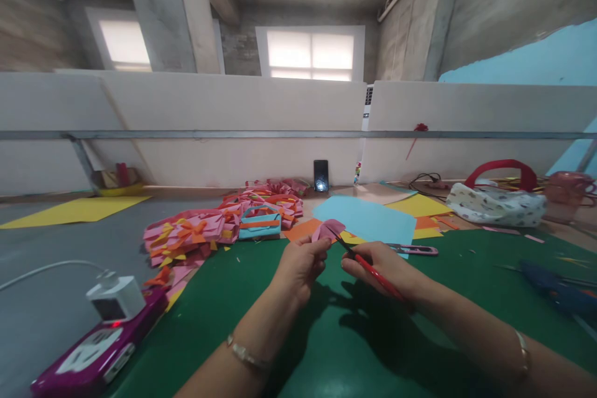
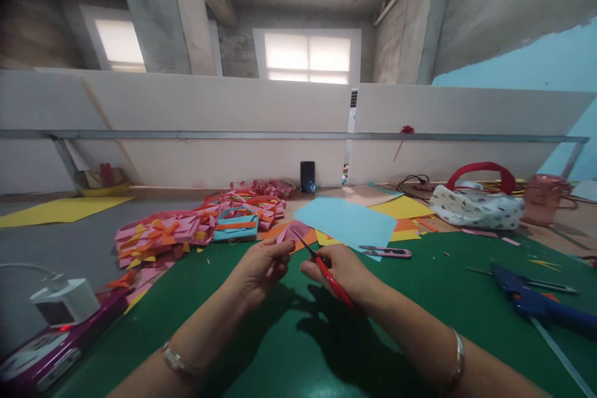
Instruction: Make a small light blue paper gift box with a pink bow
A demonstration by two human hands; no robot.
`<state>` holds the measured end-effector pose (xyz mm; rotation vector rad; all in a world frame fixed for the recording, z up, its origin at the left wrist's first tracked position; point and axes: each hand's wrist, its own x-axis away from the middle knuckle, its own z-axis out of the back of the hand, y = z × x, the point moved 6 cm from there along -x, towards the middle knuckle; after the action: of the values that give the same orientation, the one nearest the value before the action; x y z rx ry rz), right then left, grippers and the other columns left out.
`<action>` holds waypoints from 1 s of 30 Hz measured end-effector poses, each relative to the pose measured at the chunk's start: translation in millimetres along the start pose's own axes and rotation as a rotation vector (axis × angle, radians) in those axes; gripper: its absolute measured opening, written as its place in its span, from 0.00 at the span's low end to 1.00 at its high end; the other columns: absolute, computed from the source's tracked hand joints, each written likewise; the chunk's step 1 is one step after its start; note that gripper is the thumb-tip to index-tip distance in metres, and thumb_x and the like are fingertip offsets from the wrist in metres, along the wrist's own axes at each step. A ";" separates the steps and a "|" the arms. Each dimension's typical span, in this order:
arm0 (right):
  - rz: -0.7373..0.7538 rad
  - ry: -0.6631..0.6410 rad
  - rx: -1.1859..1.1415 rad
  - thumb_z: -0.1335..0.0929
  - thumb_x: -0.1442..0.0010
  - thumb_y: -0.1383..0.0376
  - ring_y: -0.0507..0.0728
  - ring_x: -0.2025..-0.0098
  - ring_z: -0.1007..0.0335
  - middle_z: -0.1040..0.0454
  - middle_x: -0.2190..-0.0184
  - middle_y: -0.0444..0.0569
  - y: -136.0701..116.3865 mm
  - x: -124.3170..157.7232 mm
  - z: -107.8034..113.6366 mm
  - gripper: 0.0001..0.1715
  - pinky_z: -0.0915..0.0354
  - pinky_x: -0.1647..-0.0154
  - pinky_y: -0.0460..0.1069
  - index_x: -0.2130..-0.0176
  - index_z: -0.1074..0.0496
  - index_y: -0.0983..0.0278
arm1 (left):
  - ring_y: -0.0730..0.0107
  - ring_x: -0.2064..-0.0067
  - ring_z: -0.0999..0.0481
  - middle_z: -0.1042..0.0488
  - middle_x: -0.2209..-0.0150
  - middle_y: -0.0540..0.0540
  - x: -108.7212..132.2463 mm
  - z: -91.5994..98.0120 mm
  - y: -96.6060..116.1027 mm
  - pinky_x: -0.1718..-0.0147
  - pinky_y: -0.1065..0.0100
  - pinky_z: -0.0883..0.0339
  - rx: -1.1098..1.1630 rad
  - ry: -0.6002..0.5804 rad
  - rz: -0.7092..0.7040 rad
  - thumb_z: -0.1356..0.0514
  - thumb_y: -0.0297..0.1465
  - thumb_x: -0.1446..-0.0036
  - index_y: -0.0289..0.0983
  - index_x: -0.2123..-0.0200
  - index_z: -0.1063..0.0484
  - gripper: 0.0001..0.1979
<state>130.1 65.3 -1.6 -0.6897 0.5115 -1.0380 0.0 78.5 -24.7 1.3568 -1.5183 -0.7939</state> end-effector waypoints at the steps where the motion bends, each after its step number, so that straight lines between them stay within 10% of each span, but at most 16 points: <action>1: 0.000 0.006 -0.002 0.38 0.46 0.58 0.47 0.78 0.53 0.47 0.81 0.40 -0.3 0.2 -0.2 0.15 0.54 0.81 0.43 0.78 0.40 0.65 | 0.86 0.84 0.46 0.40 0.84 0.55 -0.1 -0.6 -1.5 0.86 0.81 0.53 -0.017 -0.007 0.012 0.37 0.24 0.59 0.33 0.76 0.31 0.05; 30: -0.145 -0.082 -0.274 0.39 0.46 0.47 0.46 0.82 0.50 0.44 0.82 0.38 21.1 -1.3 -7.7 0.22 0.52 0.85 0.41 0.73 0.40 0.63 | 0.87 0.84 0.45 0.41 0.85 0.55 1.9 -7.6 -2.1 0.85 0.82 0.54 0.051 -0.115 0.055 0.36 0.26 0.60 0.32 0.76 0.32 0.07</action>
<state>137.0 71.4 -22.1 -1.0205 0.5446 -1.0800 7.9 77.1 -23.4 1.3198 -1.6684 -0.8164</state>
